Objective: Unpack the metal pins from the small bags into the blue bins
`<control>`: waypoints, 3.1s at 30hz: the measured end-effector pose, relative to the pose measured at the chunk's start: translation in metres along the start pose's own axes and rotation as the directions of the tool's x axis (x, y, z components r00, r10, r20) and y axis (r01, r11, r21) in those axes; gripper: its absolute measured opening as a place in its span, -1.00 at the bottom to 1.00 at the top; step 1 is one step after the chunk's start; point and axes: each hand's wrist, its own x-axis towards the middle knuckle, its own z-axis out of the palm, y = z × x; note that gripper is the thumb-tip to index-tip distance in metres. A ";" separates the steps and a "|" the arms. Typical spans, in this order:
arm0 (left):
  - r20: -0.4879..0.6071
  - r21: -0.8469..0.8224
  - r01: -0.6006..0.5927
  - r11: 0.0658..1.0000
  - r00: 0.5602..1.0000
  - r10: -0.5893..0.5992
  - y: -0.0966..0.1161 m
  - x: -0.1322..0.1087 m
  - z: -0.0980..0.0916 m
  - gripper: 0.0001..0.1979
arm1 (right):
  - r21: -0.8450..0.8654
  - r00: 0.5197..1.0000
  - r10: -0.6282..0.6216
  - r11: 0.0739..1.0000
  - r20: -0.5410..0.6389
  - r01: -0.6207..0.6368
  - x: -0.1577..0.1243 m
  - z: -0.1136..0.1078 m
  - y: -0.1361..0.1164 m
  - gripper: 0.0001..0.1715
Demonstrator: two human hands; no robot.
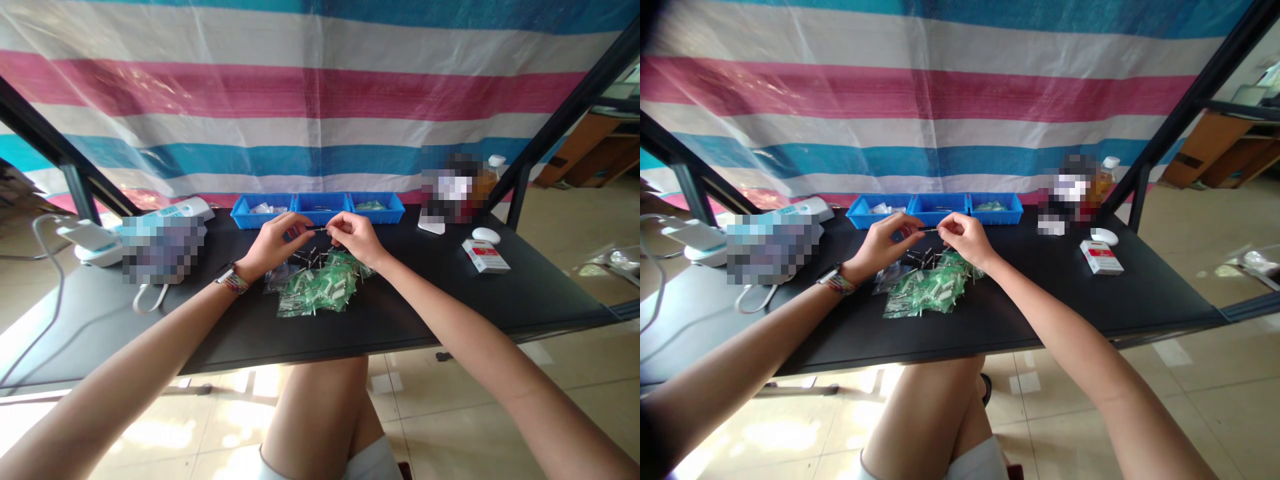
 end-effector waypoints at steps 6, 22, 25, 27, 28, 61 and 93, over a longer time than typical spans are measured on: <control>-0.032 0.024 -0.037 0.999 0.999 0.038 0.007 0.002 -0.002 -0.74 | 0.006 1.000 0.010 1.000 -0.003 -0.010 0.000 0.001 -0.001 -0.47; 0.076 -0.022 0.105 0.994 0.992 -0.103 0.000 0.004 -0.008 -0.78 | -0.144 0.958 -0.106 0.987 -0.266 0.069 0.024 -0.012 0.000 -0.77; 0.253 0.025 0.078 0.997 0.964 -0.082 -0.009 0.006 -0.015 -0.81 | -0.357 0.937 -0.201 0.930 -0.286 0.091 0.034 -0.025 0.004 -0.77; 0.359 0.045 0.048 0.998 0.931 -0.062 -0.016 0.006 -0.019 -0.79 | -0.453 0.924 -0.246 0.886 -0.293 0.092 0.034 -0.032 0.006 -0.78; 0.401 0.047 0.037 0.998 0.915 -0.053 -0.019 0.006 -0.021 -0.78 | -0.477 0.919 -0.251 0.875 -0.305 0.081 0.033 -0.034 0.008 -0.77; 0.206 -0.100 0.249 0.963 0.952 -0.225 -0.022 0.012 -0.029 -0.64 | -0.473 0.963 -0.270 0.850 -0.011 0.233 0.001 -0.007 -0.003 -0.83; 0.075 -0.428 0.222 0.876 0.975 -0.210 0.006 0.008 -0.007 -0.61 | 0.037 0.999 -0.043 0.998 0.003 0.043 -0.009 0.016 -0.007 -0.73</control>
